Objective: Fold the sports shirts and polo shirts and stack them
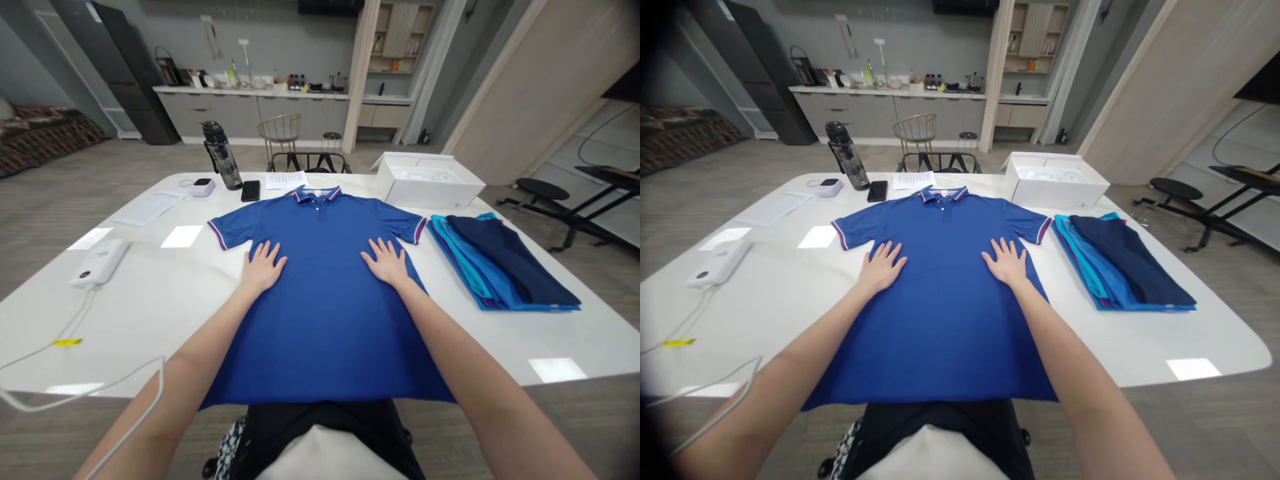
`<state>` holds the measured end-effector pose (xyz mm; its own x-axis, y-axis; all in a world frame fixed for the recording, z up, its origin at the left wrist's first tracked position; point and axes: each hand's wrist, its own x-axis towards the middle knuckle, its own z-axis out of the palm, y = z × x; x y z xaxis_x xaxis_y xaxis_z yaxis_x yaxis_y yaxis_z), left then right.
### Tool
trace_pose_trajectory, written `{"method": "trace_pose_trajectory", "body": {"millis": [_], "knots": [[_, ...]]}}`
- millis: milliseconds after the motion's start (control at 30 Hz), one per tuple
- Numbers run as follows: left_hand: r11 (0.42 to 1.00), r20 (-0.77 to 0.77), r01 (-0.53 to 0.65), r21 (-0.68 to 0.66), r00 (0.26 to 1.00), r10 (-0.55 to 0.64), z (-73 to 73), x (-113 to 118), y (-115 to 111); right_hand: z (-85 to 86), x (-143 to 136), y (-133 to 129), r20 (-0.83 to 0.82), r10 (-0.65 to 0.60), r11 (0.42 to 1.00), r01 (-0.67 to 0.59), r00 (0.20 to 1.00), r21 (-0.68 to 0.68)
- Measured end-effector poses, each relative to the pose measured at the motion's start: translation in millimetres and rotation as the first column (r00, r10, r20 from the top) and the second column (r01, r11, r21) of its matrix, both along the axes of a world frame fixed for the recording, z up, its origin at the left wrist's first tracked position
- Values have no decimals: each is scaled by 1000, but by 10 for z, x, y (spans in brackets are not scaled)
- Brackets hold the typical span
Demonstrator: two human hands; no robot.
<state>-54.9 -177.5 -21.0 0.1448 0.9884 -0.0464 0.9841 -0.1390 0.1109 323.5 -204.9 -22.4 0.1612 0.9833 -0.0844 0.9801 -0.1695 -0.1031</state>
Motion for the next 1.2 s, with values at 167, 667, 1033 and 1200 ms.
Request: {"method": "trace_pose_trajectory", "body": {"millis": [167,667,1033,1200], "knots": [[999,-26,43,-1,999,-43,10,2,-368,49,81,-329,0,-58,998,58,998,-17],[995,-58,98,3,994,-97,108,-110,-1492,25,-65,-1581,44,93,995,-95,995,43],[960,-18,280,26,960,-279,259,340,-2046,225,-543,-2131,-42,270,962,-268,962,51],[964,3,267,9,964,-267,176,456,-2282,193,-764,-2373,-62,274,961,-273,960,35]]}}
